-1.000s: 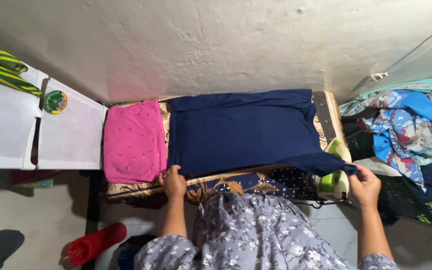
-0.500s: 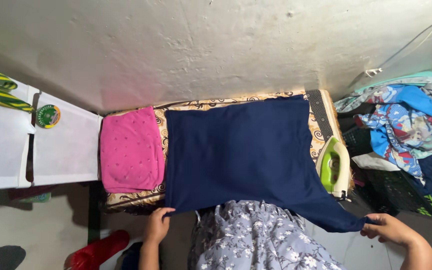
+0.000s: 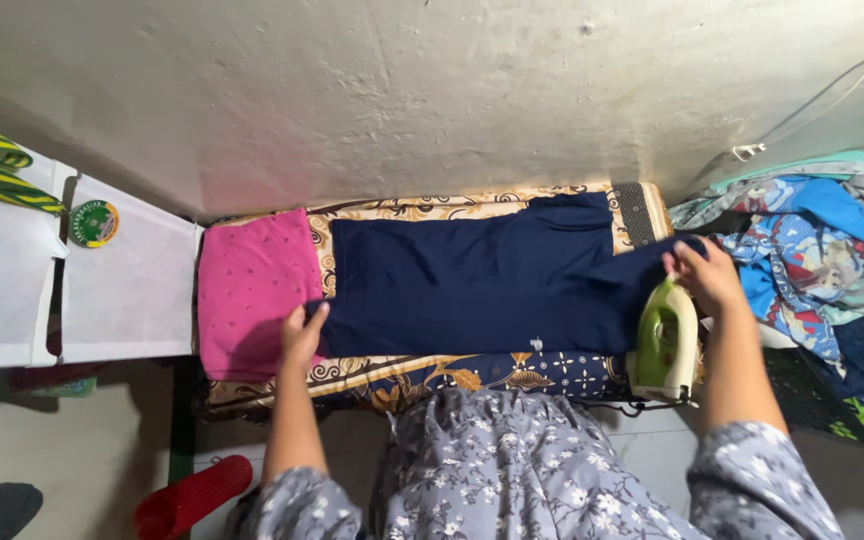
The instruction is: The person irons a dark blue t-shirt on a patterned ironing board using a green iron. They smooth the fabric with their hands, iron the main body and sleeves, and fold the shirt in half before ironing the folded edges.
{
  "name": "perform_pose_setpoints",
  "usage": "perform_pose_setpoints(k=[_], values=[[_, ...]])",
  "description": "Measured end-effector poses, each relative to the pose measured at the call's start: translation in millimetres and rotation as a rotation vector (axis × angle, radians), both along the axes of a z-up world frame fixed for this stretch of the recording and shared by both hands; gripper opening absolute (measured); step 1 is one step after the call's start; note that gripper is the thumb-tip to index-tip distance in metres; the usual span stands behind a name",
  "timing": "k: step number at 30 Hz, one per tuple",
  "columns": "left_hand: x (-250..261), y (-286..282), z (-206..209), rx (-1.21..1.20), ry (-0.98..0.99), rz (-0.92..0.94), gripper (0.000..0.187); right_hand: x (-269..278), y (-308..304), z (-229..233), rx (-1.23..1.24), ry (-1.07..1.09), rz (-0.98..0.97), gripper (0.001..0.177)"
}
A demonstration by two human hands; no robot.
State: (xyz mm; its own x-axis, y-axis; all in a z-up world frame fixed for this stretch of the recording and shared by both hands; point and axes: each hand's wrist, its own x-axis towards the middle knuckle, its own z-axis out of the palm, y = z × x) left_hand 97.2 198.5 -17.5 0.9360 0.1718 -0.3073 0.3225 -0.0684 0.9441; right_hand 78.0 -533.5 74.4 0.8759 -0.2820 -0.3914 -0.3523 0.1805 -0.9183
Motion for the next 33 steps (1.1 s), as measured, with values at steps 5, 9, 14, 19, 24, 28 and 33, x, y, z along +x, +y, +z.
perform_pose_setpoints(k=[5,9,14,19,24,28,33], values=[[33,-31,-23,0.114,0.143,-0.076,0.040,31,45,-44,-0.493,0.200,0.002,0.084],[16,-41,-26,0.674,0.188,-0.180,0.065,-6,68,-95,-0.927,0.444,0.176,0.078],[2,-38,-28,0.767,0.272,-0.140,0.072,-39,98,-95,-1.011,0.549,0.221,0.064],[-3,-36,-23,0.546,0.348,-0.163,0.054,-41,99,-90,-0.967,0.621,0.305,0.066],[-12,-26,-18,0.404,0.135,-0.044,0.044,-43,73,-96,-0.765,0.413,0.276,0.064],[-21,-12,-18,0.201,0.211,0.038,0.037,-51,52,-83,-0.657,0.176,0.115,0.055],[-43,17,-13,0.214,0.142,-0.105,0.031,-81,41,-48,-0.431,0.100,0.157,0.067]])
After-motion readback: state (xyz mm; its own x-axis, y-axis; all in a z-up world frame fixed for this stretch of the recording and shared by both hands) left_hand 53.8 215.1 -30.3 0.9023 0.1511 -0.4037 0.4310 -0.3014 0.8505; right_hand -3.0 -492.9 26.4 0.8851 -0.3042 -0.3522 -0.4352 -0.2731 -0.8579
